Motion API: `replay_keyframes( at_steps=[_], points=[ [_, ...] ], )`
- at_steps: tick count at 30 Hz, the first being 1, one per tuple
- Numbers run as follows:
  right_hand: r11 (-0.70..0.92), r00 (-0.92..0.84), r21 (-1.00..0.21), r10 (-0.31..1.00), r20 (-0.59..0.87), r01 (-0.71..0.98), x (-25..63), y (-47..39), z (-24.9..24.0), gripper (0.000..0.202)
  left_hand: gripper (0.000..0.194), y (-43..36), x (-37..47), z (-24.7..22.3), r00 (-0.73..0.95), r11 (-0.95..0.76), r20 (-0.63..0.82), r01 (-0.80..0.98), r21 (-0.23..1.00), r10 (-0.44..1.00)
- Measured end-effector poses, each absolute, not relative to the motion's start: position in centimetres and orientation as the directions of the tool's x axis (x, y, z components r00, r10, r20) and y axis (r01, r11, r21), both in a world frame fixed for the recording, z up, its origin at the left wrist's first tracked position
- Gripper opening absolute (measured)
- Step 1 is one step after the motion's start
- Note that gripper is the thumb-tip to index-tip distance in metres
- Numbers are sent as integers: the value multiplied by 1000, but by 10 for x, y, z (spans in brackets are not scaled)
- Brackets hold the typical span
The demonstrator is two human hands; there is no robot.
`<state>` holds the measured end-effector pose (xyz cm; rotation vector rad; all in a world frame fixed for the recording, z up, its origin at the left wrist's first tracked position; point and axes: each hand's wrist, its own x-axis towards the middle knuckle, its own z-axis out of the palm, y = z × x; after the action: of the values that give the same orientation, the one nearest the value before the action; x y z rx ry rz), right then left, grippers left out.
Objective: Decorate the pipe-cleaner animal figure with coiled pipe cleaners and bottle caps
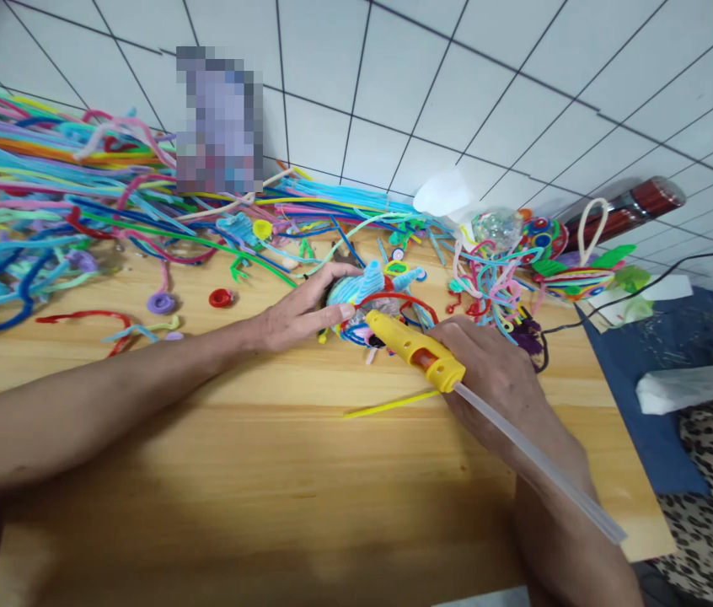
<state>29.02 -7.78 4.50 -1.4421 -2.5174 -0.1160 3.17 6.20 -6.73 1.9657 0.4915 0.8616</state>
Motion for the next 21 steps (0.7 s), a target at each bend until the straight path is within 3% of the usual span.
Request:
replay_keyframes(
  at_steps=[21],
  points=[
    [511, -483, -51, 836, 260, 858, 291, -77, 43, 8, 54, 62, 32, -68, 671, -513, 378, 4, 858, 637]
  ],
)
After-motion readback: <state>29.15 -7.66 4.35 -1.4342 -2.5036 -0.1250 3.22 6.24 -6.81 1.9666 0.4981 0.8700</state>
